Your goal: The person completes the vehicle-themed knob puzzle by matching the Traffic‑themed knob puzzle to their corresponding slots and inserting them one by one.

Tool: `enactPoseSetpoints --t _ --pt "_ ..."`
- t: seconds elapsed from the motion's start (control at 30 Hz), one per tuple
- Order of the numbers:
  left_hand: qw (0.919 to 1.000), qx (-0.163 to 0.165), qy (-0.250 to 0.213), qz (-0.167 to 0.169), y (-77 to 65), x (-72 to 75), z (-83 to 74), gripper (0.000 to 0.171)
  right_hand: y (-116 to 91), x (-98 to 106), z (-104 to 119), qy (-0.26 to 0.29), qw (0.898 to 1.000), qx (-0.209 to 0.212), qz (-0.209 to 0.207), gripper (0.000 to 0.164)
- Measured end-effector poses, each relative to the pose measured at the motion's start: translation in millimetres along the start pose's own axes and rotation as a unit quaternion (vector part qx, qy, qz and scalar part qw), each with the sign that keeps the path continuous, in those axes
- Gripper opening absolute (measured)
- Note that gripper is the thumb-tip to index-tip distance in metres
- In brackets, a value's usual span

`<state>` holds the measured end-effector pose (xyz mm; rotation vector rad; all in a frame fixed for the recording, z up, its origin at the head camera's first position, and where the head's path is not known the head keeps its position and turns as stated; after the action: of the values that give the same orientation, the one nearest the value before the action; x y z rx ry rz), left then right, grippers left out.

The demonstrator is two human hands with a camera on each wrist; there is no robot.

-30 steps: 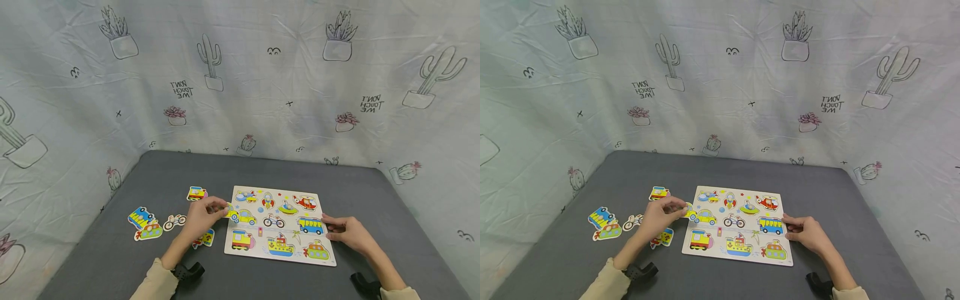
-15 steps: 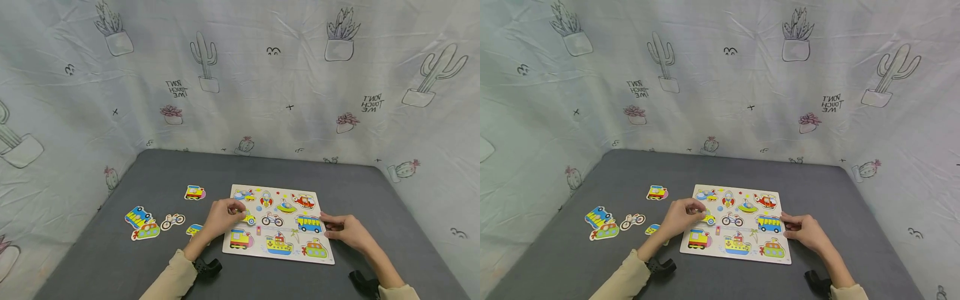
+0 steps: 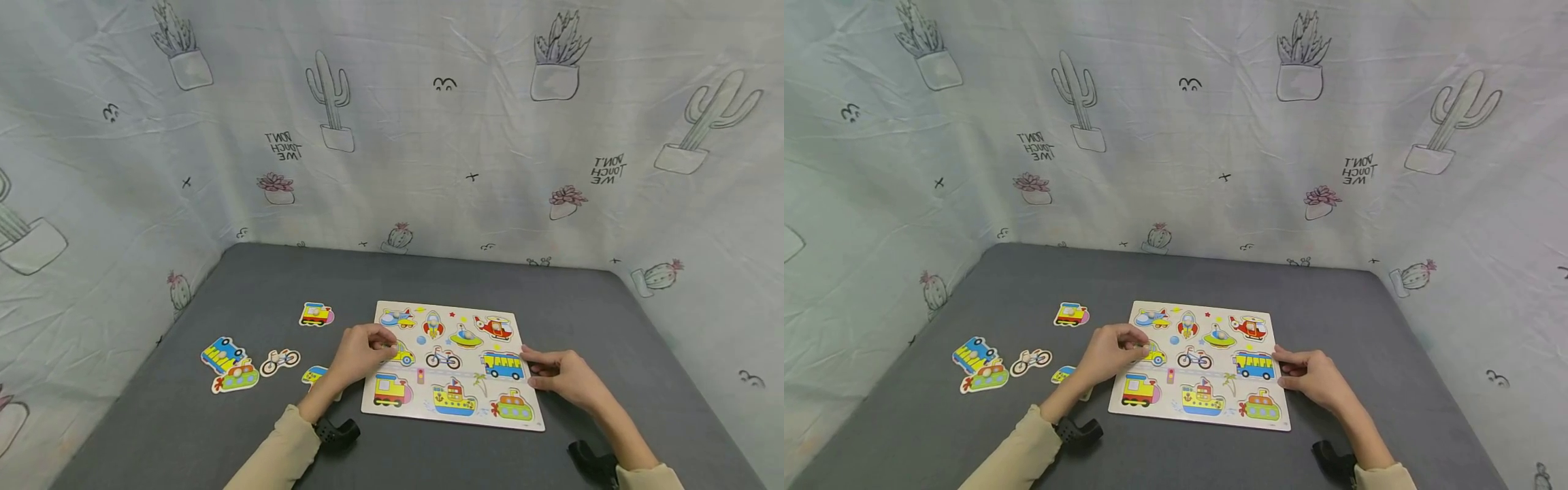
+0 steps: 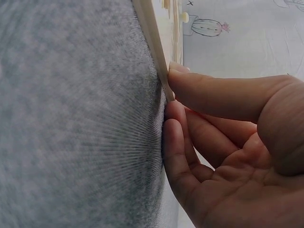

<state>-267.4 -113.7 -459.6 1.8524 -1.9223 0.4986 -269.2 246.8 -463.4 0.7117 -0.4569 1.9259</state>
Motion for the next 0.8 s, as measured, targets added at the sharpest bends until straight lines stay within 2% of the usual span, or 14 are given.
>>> enactPoseSetpoints --t 0.17,0.4,0.57,0.8 --pt "0.9999 -0.006 0.011 -0.001 0.8 -0.2 -1.5 0.009 0.0 0.8 -1.0 -0.014 1.0 -0.007 -0.003 0.049" --pt "0.9987 0.028 0.042 -0.006 1.3 -1.6 1.4 0.011 1.0 0.5 -1.3 -0.012 1.0 -0.007 -0.003 0.049" --pt "0.9983 0.038 0.043 -0.011 1.5 -1.6 0.1 0.012 0.6 0.9 -2.0 -0.007 1.0 -0.006 -0.002 0.05" --pt "0.9986 0.034 0.038 -0.01 0.5 -2.0 -0.5 0.012 -0.1 -1.3 -3.8 -0.003 1.0 -0.008 -0.002 0.05"
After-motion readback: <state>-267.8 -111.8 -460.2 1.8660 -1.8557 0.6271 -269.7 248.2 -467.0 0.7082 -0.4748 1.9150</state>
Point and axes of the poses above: each hand's wrist, its own y-axis towards the middle knuckle, its own x-axis out of the back of the hand, z = x × y, the point moved 9 cm from there along y, towards the middle knuckle, and after that the axes turned 11 degrees about x, right-handed, at the moved point
